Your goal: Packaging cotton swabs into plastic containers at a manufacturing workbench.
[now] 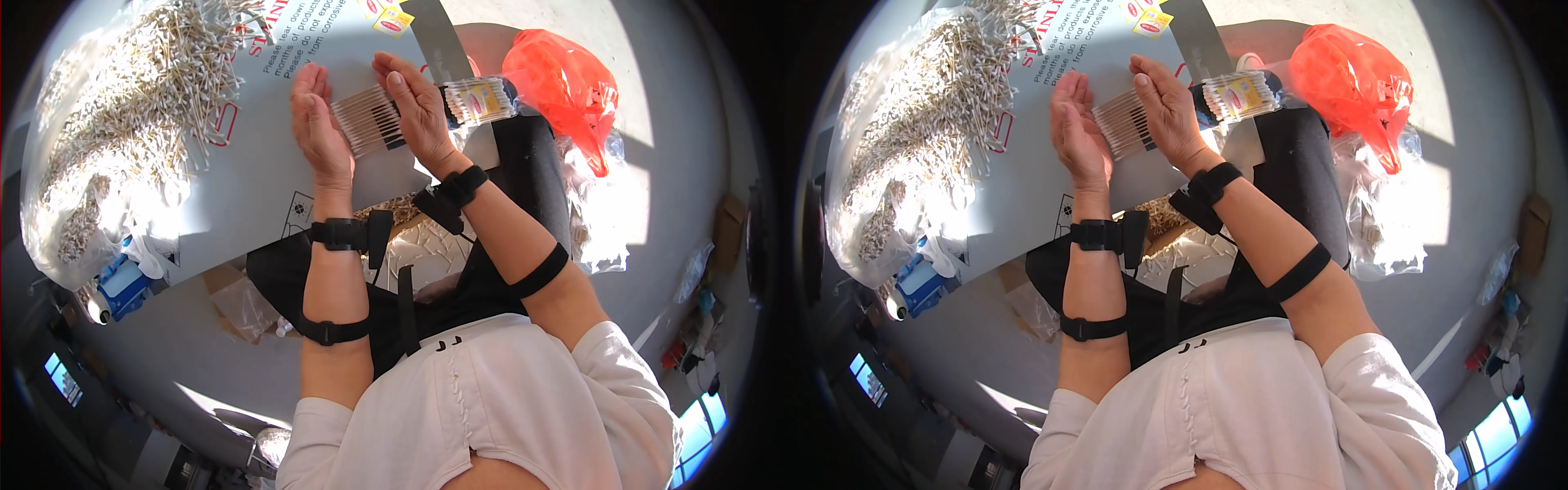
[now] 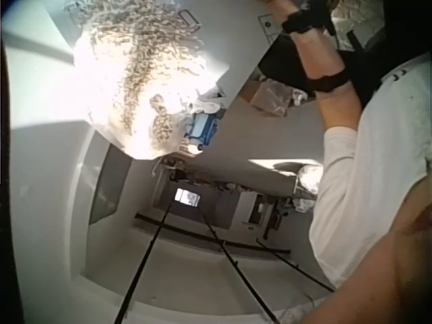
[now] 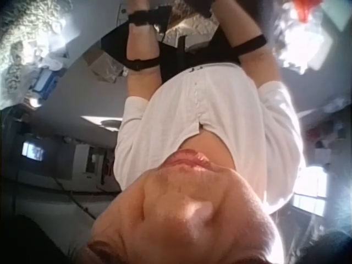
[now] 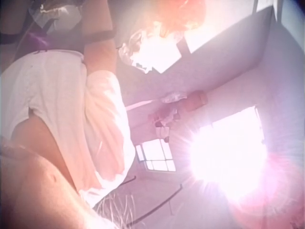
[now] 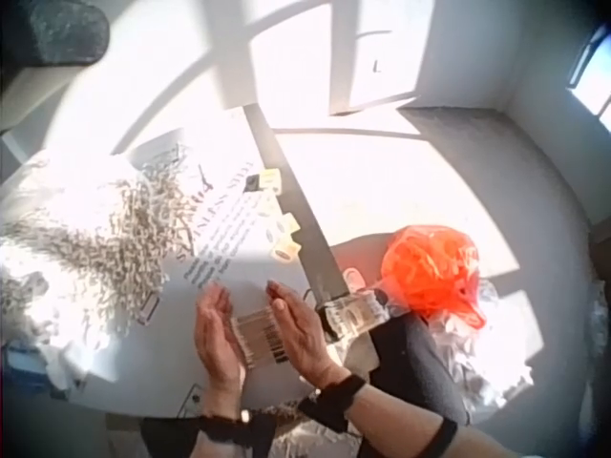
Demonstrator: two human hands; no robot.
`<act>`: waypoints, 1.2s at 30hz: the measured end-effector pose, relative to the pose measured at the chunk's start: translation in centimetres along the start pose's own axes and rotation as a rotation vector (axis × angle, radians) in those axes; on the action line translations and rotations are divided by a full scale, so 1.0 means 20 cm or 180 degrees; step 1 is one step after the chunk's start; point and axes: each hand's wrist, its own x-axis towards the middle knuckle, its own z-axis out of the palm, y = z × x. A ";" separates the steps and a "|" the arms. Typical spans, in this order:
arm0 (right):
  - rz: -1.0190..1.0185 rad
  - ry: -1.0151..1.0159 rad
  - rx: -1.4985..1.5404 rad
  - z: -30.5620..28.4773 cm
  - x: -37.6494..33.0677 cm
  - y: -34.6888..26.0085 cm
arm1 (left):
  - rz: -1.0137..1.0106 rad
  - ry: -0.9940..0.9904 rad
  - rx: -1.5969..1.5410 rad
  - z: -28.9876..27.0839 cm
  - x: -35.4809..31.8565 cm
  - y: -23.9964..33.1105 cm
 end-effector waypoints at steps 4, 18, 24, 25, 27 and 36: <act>-0.0249 0.0218 -0.0221 0.03 -0.05 0.01 | 0.0030 -0.0006 0.0073 0.01 -0.02 0.00; 0.0443 0.0339 0.0831 -0.11 -0.05 -0.09 | 0.1010 -0.1492 0.4759 0.03 -0.32 0.16; -0.0073 -0.0521 -0.1116 -0.23 -0.11 -0.14 | 0.0704 -0.1309 0.4825 -0.04 -0.34 0.13; -0.0374 -0.0845 -0.1610 -0.25 -0.12 -0.16 | 0.0660 -0.1361 0.4806 -0.04 -0.34 0.13; -0.0676 -0.1169 -0.2106 -0.27 -0.12 -0.18 | 0.0659 -0.1440 0.4853 -0.05 -0.35 0.13; -0.1351 -0.1398 -0.3124 -0.24 -0.10 -0.12 | 0.0557 -0.1523 0.4942 -0.07 -0.37 0.10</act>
